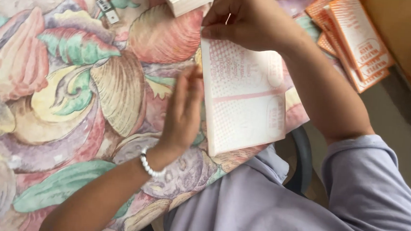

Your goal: Folding flat paper templates into bags and stacking them on a table.

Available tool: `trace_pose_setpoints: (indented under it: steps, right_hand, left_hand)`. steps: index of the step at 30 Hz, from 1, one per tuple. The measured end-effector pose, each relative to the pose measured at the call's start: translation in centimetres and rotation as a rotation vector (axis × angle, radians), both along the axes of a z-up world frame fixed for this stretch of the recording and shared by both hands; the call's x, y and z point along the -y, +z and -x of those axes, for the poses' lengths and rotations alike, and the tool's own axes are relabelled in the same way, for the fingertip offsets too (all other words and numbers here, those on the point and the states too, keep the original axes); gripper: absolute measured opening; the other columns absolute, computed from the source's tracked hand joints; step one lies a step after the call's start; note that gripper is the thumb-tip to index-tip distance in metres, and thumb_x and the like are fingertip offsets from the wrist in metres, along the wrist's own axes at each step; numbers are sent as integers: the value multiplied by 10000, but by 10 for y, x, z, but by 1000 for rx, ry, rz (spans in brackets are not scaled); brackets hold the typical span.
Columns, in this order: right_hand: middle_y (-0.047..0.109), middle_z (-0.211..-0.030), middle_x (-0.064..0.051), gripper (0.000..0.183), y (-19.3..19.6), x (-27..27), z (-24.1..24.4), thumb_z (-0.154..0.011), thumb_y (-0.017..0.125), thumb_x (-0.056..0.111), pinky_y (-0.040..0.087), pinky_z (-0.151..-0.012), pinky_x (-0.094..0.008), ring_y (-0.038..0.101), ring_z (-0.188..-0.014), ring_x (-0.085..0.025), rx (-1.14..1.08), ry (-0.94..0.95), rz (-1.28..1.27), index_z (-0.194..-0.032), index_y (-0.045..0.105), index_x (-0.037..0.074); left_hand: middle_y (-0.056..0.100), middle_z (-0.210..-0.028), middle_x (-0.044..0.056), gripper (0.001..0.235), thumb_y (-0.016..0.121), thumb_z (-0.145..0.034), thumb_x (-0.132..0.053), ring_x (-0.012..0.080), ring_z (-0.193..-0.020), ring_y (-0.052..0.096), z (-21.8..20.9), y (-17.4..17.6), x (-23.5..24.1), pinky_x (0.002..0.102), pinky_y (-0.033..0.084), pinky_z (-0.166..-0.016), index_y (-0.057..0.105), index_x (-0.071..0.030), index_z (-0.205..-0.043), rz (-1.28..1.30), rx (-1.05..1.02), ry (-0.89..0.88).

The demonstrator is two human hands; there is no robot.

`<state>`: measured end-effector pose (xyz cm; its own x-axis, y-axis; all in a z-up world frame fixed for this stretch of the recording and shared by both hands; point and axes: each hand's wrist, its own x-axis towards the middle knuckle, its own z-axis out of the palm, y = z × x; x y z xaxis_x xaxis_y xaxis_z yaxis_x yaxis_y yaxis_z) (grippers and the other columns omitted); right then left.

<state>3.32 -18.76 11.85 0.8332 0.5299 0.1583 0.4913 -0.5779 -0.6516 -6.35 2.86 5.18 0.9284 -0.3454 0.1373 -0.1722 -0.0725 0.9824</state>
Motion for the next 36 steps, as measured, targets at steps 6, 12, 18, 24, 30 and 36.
trace_pose_setpoints:
  steps: [6, 12, 18, 24, 30, 36]
  right_hand:
    - [677, -793, -44, 48, -118, -11, -45, -943, 822, 55, 436, -596, -305, 556, -692, -142, 103, -4, -58, -899, 804, 54]
    - [723, -1009, -69, 112, -132, -15, -40, -918, 810, 9, 520, -683, -320, 672, -803, -204, 191, -12, -73, -1025, 815, 41]
    - [688, -970, -81, 111, -135, -10, -42, -939, 812, -10, 500, -662, -320, 631, -761, -210, 185, 29, -73, -1045, 803, 19]
    - [689, -958, -102, 76, -133, -12, -34, -954, 833, 6, 531, -725, -365, 650, -838, -248, 273, 7, -78, -1019, 797, -3]
    - [700, -1027, -139, 77, -131, -14, -28, -965, 809, -27, 540, -762, -413, 633, -920, -305, 326, 15, -68, -1039, 796, -38]
    - [700, -1039, -149, 77, -132, -15, -28, -969, 798, -37, 541, -775, -417, 638, -927, -310, 364, 34, -61, -1045, 797, -49]
  left_hand:
    - [555, -1172, 145, 379, 542, -1045, -363, 288, -1056, 535, -59, -53, -15, 377, 481, -827, 595, -48, -1248, -697, 538, 163]
    - [530, -1158, 144, 473, 656, -968, -452, 334, -1070, 516, -57, -59, -12, 543, 375, -1013, 639, -134, -1318, -1039, 615, 91]
    - [497, -1322, 215, 615, 544, -988, -565, 397, -1245, 469, -64, -53, -14, 684, 241, -1127, 513, -205, -1486, -1143, 522, 6]
    - [445, -1381, 245, 709, 491, -970, -646, 418, -1304, 412, -74, -46, -14, 728, 173, -1131, 421, -249, -1553, -1193, 433, -73]
    - [438, -1384, 217, 777, 486, -926, -723, 402, -1302, 410, -80, -42, -13, 739, 163, -1115, 394, -285, -1561, -1247, 384, -89]
    - [452, -1344, 217, 804, 496, -911, -740, 410, -1289, 426, -80, -43, -13, 763, 142, -1111, 412, -269, -1556, -1242, 414, -60]
